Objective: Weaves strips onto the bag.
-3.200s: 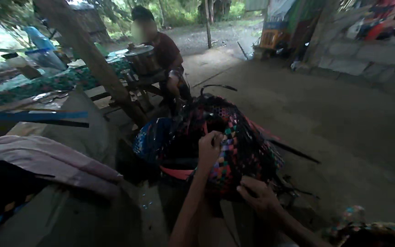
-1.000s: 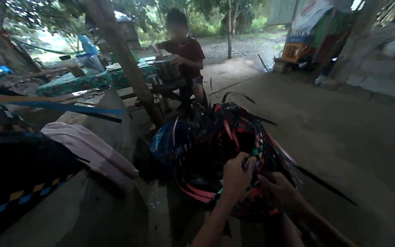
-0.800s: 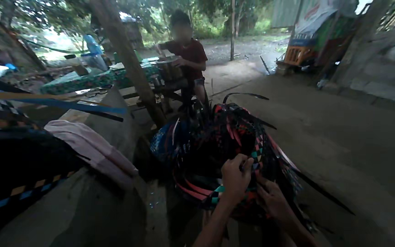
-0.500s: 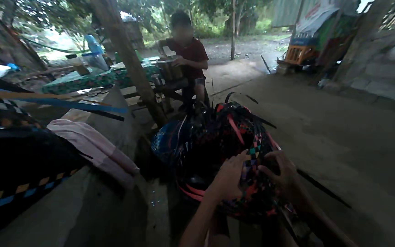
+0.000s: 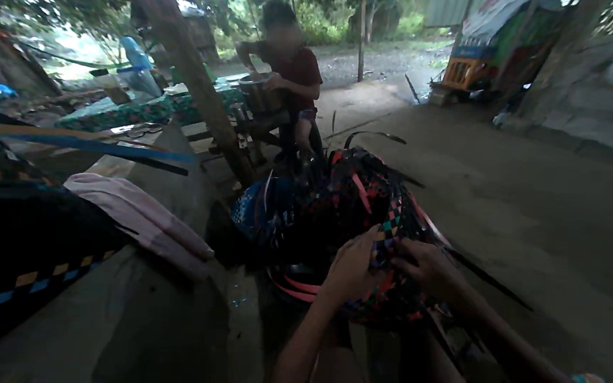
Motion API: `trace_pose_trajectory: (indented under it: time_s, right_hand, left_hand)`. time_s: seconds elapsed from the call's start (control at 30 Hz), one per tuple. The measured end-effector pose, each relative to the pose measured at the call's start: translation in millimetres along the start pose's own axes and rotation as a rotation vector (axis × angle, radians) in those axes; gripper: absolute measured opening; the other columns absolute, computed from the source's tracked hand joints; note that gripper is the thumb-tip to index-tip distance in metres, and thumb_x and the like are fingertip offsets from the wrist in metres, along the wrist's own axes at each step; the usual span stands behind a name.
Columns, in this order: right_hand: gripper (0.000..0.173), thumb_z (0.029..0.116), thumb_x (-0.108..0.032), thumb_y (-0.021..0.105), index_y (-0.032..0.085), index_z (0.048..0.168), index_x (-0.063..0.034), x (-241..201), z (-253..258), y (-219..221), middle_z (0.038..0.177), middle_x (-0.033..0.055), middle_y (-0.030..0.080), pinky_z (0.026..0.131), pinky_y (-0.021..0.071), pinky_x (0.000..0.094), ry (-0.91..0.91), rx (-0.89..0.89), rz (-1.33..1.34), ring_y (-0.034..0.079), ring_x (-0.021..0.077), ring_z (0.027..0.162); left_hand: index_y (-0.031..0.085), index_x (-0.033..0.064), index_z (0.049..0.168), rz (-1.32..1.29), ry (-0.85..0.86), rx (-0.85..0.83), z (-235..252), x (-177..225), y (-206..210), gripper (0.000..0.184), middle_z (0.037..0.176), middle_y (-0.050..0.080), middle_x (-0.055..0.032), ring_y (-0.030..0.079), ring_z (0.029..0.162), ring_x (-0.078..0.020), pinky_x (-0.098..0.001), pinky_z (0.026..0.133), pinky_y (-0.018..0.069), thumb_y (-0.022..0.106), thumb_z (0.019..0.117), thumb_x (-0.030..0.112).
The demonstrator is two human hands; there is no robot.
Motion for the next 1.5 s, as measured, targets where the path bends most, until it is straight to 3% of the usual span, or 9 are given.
trace_pose_trajectory:
  time_s: [0.1, 0.2, 0.43, 0.6, 0.7, 0.83, 1.2, 1.37, 1.5]
  right_hand:
    - [0.03, 0.1049, -0.018, 0.055, 0.066, 0.117, 0.008, 3, 0, 2, 0.104, 0.0286, 0.068, 0.093, 0.0509, 0.0553, 0.045, -0.181, -0.065, 0.066, 0.0443, 0.101]
    - [0.02, 0.096, -0.01, 0.062, 0.074, 0.099, 0.0063, 37, -2, -11, 0.087, 0.0217, 0.071, 0.079, 0.0561, 0.0502, -0.288, 0.006, 0.059, 0.07, 0.0349, 0.081]
    - [0.023, 0.0943, -0.013, 0.061, 0.065, 0.081, 0.004, 55, -32, -45, 0.073, 0.0107, 0.062, 0.065, 0.0487, 0.0183, -0.483, 0.077, 0.17, 0.057, 0.0084, 0.066]
    - [0.019, 0.0926, -0.012, 0.063, 0.066, 0.087, 0.006, 46, -29, -50, 0.073, -0.0013, 0.062, 0.061, 0.0447, 0.0075, -0.197, 0.507, 0.367, 0.051, -0.0099, 0.064]
    - [0.023, 0.0957, -0.016, 0.065, 0.068, 0.097, 0.0062, 39, -15, -26, 0.084, 0.0063, 0.067, 0.066, 0.0517, 0.0155, -0.125, 0.739, 0.337, 0.059, -0.0007, 0.07]
    - [0.019, 0.0917, -0.009, 0.065, 0.072, 0.104, 0.0047, 21, -7, -7, 0.099, 0.018, 0.071, 0.078, 0.057, 0.0248, -0.266, 0.63, 0.162, 0.068, 0.0169, 0.084]
    - [0.01, 0.0835, -0.005, 0.063, 0.07, 0.083, 0.0024, -5, -7, -20, 0.081, 0.0149, 0.063, 0.059, 0.0538, 0.031, -0.248, 0.465, -0.062, 0.062, 0.0212, 0.066]
    - [0.012, 0.0871, -0.002, 0.063, 0.073, 0.091, 0.0042, -13, 5, -13, 0.088, 0.0186, 0.066, 0.062, 0.0572, 0.0392, -0.301, 0.404, -0.078, 0.066, 0.0281, 0.072]
    - [0.013, 0.0876, 0.001, 0.066, 0.072, 0.097, 0.0075, -18, 6, 5, 0.099, 0.0236, 0.07, 0.071, 0.0604, 0.0477, -0.347, 0.272, -0.15, 0.072, 0.0365, 0.082]
  left_hand:
    - [0.039, -0.0081, 0.151, -0.005, 0.029, 0.008, 2, 2, 3, 0.081, 0.135, 0.061, -0.0259, 0.063, 0.121, -0.0376, -0.052, 0.106, 0.048, 0.079, 0.0865, 0.02]
    - [0.039, -0.0045, 0.153, -0.049, -0.094, -0.074, 1, -6, -5, 0.077, 0.141, 0.058, -0.0249, 0.06, 0.128, -0.0361, -0.0509, 0.11, 0.0454, 0.076, 0.0914, 0.025]
    - [0.066, -0.0076, 0.115, -0.167, -0.049, 0.186, 9, -26, -1, 0.032, 0.089, 0.071, -0.021, 0.071, 0.08, -0.0324, -0.0506, 0.075, 0.057, 0.071, 0.0921, 0.015]
    - [0.068, -0.0068, 0.114, -0.001, -0.018, 0.27, 4, 1, 0, 0.032, 0.082, 0.072, -0.0201, 0.072, 0.072, -0.0353, -0.0527, 0.068, 0.0575, 0.071, 0.091, 0.015]
    - [0.065, -0.0065, 0.12, -0.081, -0.059, 0.194, 3, -4, -2, 0.038, 0.093, 0.073, -0.02, 0.072, 0.083, -0.0333, -0.0517, 0.077, 0.0575, 0.071, 0.0938, 0.021]
    - [0.064, -0.0082, 0.124, -0.133, -0.132, 0.16, 1, -13, -3, 0.042, 0.099, 0.072, -0.0228, 0.072, 0.089, -0.0353, -0.0524, 0.082, 0.0571, 0.07, 0.0946, 0.021]
    - [0.064, -0.0053, 0.124, -0.158, -0.148, 0.186, 0, -23, -3, 0.041, 0.096, 0.071, -0.0207, 0.071, 0.086, -0.0326, -0.0506, 0.079, 0.0571, 0.069, 0.0953, 0.024]
    - [0.063, -0.0073, 0.115, -0.37, -0.058, 0.096, 2, -18, -2, 0.028, 0.084, 0.064, -0.0106, 0.059, 0.071, -0.0092, -0.0248, 0.069, 0.0508, 0.062, 0.0993, 0.015]
    - [0.057, -0.0058, 0.12, -0.525, -0.243, -0.011, 2, -28, -4, 0.027, 0.088, 0.063, -0.0059, 0.058, 0.074, -0.0051, -0.0233, 0.071, 0.0506, 0.058, 0.1021, 0.015]
Point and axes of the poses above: each hand's wrist, its own z-axis towards the middle knuckle, its own y-axis out of the palm, x = y × z, the point moved 6 cm from there along z, towards the middle knuckle
